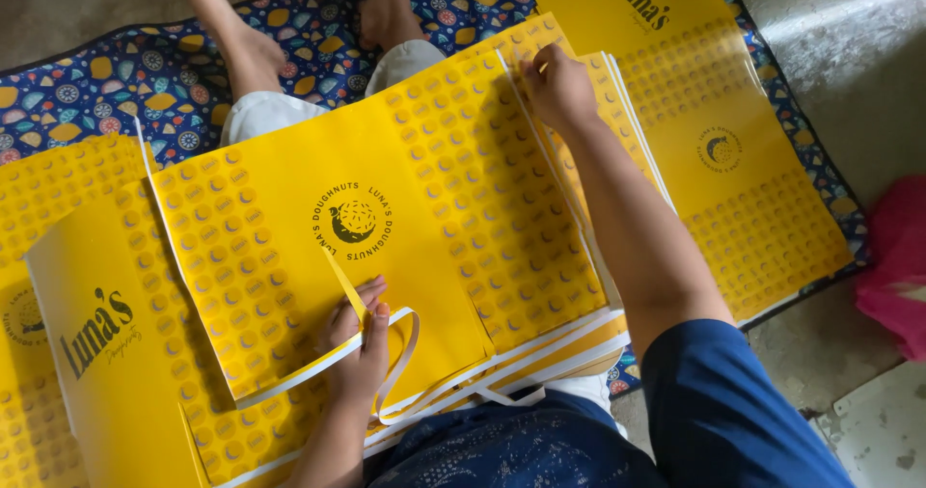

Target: Stripping off waste paper strips from die-cut packaging sheets

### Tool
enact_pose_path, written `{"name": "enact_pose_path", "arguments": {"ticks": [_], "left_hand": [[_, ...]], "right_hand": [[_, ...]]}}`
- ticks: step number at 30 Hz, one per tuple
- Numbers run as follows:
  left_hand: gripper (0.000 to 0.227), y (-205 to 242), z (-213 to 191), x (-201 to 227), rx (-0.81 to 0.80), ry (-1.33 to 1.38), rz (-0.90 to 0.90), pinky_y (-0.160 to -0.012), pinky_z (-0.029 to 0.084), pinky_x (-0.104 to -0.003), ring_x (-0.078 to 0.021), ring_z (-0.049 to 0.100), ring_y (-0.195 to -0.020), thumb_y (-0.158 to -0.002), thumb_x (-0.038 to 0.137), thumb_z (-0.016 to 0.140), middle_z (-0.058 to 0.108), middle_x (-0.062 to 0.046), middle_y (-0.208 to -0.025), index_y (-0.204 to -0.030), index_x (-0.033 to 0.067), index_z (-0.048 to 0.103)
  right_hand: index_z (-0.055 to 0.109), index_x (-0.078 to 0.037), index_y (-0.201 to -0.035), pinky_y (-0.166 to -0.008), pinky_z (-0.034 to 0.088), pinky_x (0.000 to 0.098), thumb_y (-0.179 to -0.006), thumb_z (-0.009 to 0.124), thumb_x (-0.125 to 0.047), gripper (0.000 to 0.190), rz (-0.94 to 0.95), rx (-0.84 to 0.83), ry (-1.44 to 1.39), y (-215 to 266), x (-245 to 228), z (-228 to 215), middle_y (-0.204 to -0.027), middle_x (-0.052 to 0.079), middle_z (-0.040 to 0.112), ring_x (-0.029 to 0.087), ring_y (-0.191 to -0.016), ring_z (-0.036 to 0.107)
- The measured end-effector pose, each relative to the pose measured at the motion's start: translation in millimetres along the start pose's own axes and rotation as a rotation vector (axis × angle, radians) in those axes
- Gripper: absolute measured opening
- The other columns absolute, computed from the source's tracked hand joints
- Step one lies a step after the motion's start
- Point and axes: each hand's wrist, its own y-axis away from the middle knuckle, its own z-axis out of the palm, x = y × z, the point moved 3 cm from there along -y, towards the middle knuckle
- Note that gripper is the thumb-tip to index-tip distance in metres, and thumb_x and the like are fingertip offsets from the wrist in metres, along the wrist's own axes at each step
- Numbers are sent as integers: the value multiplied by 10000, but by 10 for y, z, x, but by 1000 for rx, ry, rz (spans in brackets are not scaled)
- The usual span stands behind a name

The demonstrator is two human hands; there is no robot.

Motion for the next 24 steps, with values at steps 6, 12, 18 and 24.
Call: {"name": "enact_pose_path", "arguments": {"ticks": [6,12,18,24], "left_hand": [[341,35,-11,-263,-4,157,-144,-962,563,-368,-265,689,-1155,-1028,218,544,710,-150,-1229,-1280,12,645],[330,31,23,-248,10,194,-87,-983,552,-391,-321,671,-1201,-1036,229,567,694,-160,-1223,-1276,14,641],[334,29,28,-181,1,136,-60,-997,548,-401,-347,661,-1212,-1050,228,569,679,-176,-1230,-1287,-1,624],[325,12,36,-221,14,130,-54,-1004,542,-408,-342,665,-1200,-1050,225,578,681,-177,-1208,-1281,1,626]], "right_hand": [[566,-82,-1196,-590,578,443,-969,699,-264,319,160,-337,-314,1044,-170,-664,-832,158,713,287,-623,684],[680,-60,-1012,-794,537,522,-813,804,-360,381,168,-501,-16,2098,176,-982,-820,201,711,420,-793,708],[631,-46,-834,-627,540,385,-893,749,-266,257,281,-388,21,2671,562,-869,-620,124,621,307,-604,699],[538,-137,-1089,-598,506,336,-966,725,-330,295,230,-218,-108,2845,553,-927,-559,15,650,212,-525,668]]}}
